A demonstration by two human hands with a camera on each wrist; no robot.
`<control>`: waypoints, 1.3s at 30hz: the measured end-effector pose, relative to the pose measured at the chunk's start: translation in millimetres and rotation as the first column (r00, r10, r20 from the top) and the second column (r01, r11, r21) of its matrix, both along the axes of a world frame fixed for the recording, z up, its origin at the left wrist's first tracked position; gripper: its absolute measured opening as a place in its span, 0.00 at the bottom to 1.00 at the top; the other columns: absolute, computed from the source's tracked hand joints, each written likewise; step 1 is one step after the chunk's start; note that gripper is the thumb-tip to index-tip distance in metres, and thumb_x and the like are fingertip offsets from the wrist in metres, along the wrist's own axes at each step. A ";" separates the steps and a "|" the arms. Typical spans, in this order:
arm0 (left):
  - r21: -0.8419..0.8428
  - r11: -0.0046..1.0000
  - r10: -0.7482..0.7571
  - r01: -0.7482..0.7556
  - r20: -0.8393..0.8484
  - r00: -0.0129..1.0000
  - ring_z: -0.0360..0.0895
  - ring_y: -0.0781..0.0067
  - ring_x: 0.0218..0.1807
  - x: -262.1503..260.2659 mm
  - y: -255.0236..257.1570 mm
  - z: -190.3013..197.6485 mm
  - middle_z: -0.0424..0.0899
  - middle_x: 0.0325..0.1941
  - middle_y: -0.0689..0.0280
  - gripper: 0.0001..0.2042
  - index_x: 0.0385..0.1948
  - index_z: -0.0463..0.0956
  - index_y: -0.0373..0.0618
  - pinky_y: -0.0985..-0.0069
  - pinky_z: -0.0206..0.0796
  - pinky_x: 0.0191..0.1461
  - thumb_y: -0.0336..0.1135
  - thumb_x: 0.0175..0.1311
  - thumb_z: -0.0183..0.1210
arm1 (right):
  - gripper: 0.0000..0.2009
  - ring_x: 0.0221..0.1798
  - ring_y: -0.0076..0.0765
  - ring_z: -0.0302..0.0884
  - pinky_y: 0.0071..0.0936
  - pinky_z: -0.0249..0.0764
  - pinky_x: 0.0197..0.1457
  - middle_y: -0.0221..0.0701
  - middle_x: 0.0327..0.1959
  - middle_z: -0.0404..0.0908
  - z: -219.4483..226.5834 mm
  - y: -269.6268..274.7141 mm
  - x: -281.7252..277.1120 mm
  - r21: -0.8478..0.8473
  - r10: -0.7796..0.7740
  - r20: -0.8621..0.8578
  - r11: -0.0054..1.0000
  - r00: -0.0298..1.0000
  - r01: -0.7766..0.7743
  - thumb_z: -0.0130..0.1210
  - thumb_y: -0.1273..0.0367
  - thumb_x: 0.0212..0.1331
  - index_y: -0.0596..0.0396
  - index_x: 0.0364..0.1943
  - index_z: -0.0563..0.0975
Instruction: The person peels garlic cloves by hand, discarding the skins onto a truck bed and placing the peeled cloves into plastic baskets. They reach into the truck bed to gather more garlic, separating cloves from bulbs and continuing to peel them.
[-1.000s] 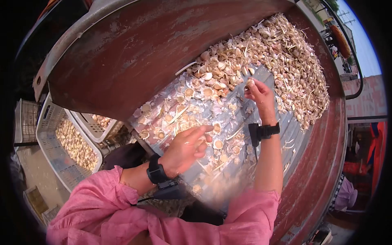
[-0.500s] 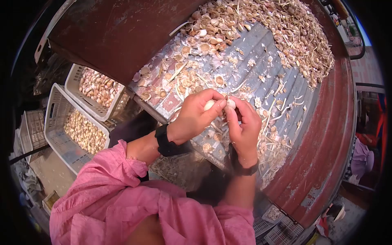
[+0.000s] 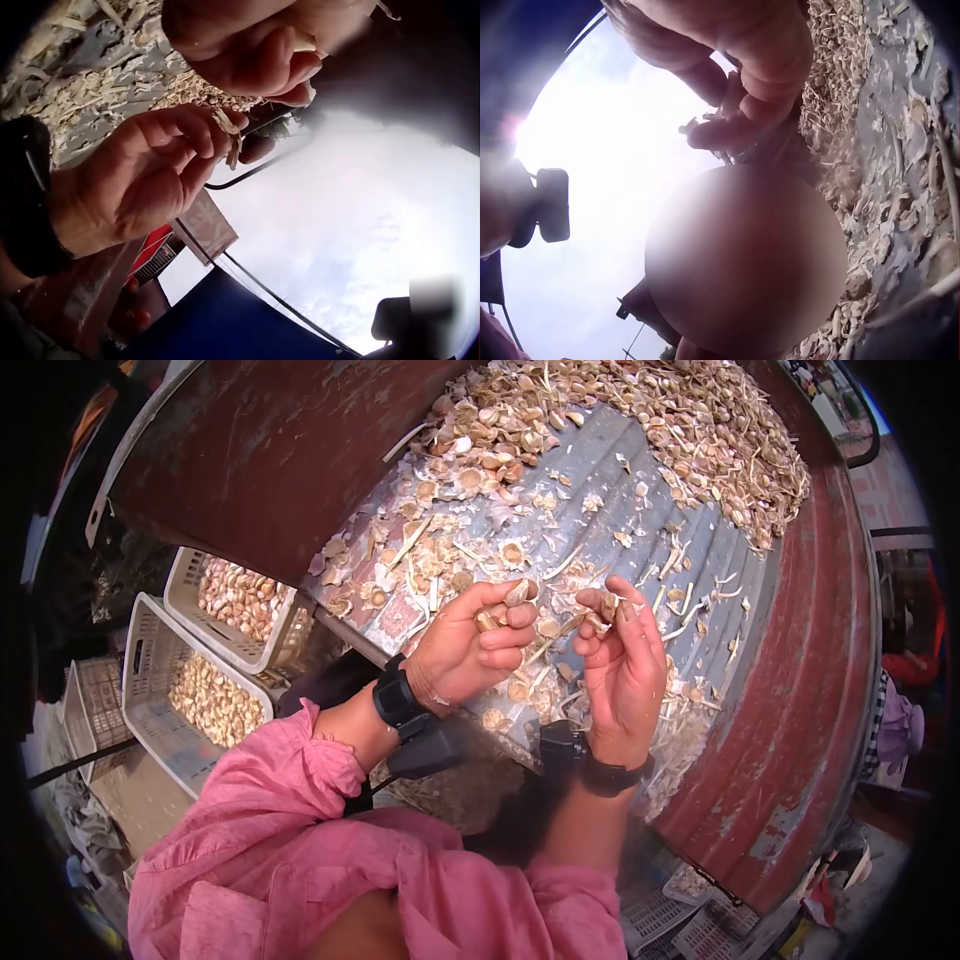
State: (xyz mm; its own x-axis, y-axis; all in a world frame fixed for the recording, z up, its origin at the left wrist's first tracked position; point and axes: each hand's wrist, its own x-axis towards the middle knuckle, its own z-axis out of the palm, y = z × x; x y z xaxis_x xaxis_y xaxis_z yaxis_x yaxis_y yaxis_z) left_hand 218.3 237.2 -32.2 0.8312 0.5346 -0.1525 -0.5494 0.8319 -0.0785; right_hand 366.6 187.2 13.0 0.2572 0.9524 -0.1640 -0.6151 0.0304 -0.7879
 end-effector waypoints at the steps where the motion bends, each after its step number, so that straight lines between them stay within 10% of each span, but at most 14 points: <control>1: -0.084 0.996 -0.028 0.037 0.106 0.994 0.56 0.87 0.15 -0.1 -0.2 -1.9 0.64 0.22 0.72 0.08 0.36 0.65 0.41 0.90 0.50 0.16 0.34 0.61 0.41 | 0.15 0.31 0.25 0.71 0.17 0.71 0.31 0.42 0.37 0.73 0.6 -1.4 -0.5 0.000 0.014 0.039 1.000 0.999 -0.014 0.41 0.71 0.59 0.64 0.48 0.63; 8: -0.225 0.973 0.054 0.040 0.398 0.916 0.55 0.85 0.15 3.9 -4.7 -11.5 0.62 0.22 0.72 0.10 0.37 0.66 0.40 0.87 0.48 0.15 0.33 0.59 0.40 | 0.13 0.32 0.25 0.72 0.19 0.71 0.36 0.40 0.38 0.74 0.7 -7.7 -1.4 -0.063 0.022 0.244 0.998 0.969 -0.007 0.44 0.73 0.57 0.64 0.45 0.67; 16: -0.324 0.902 0.314 -0.284 0.043 0.948 0.55 0.84 0.17 -72.2 -17.4 17.1 0.62 0.23 0.70 0.10 0.37 0.67 0.38 0.87 0.48 0.17 0.31 0.60 0.40 | 0.14 0.36 0.27 0.73 0.20 0.72 0.40 0.39 0.40 0.74 18.9 -16.4 -7.3 -0.068 0.085 0.265 0.995 0.961 -0.070 0.46 0.73 0.55 0.65 0.45 0.67; 21: -0.203 0.521 0.711 -0.829 -0.434 0.553 0.55 0.82 0.16 -255.5 -75.4 -26.3 0.62 0.19 0.69 0.06 0.27 0.63 0.40 0.85 0.47 0.16 0.31 0.60 0.40 | 0.09 0.35 0.28 0.74 0.19 0.73 0.39 0.40 0.38 0.72 15.9 -20.6 -17.2 -0.032 0.095 0.239 0.995 0.966 -0.089 0.46 0.75 0.54 0.60 0.40 0.66; 24: -0.176 0.223 0.635 -0.959 -0.720 0.280 0.53 0.81 0.15 -314.8 -117.4 -37.1 0.59 0.17 0.70 0.10 0.24 0.60 0.40 0.84 0.46 0.16 0.35 0.63 0.39 | 0.18 0.37 0.26 0.73 0.16 0.74 0.40 0.39 0.39 0.70 20.4 -22.8 -28.0 0.039 0.081 0.361 0.994 0.929 -0.102 0.43 0.75 0.57 0.62 0.53 0.59; 31: 0.327 0.888 0.459 -0.322 -0.621 0.636 0.60 0.86 0.20 -139.3 -78.6 35.5 0.69 0.26 0.68 0.11 0.39 0.65 0.38 0.89 0.51 0.19 0.37 0.62 0.44 | 0.16 0.45 0.34 0.70 0.29 0.66 0.54 0.40 0.43 0.69 18.0 -24.0 -52.7 0.026 -0.026 0.389 1.000 0.921 0.017 0.39 0.72 0.59 0.69 0.50 0.60; 34: 0.500 0.864 0.377 -0.058 -0.566 0.734 0.62 0.85 0.22 -63.1 -72.4 32.7 0.69 0.25 0.70 0.14 0.35 0.66 0.41 0.85 0.56 0.22 0.44 0.61 0.44 | 0.15 0.47 0.36 0.68 0.32 0.62 0.57 0.42 0.42 0.69 16.1 -25.2 -69.0 0.094 -0.083 0.433 0.995 0.898 0.046 0.39 0.71 0.60 0.68 0.48 0.62; 39: 0.557 0.829 0.383 -0.051 -0.498 0.778 0.60 0.88 0.21 5.5 -54.5 34.2 0.66 0.22 0.74 0.13 0.35 0.66 0.43 0.90 0.52 0.21 0.44 0.63 0.41 | 0.12 0.44 0.27 0.69 0.19 0.66 0.45 0.39 0.43 0.72 -0.7 -16.1 -71.7 0.036 -0.175 0.509 0.982 0.842 0.183 0.40 0.73 0.58 0.64 0.44 0.66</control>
State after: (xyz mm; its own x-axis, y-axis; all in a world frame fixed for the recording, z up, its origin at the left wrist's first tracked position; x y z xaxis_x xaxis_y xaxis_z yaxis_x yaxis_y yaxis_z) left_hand 223.8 182.7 2.0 0.5235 0.8237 -0.2179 -0.5192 0.5112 0.6849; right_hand 294.8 171.1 12.3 0.4738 0.8803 0.0242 -0.1133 0.0882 -0.9896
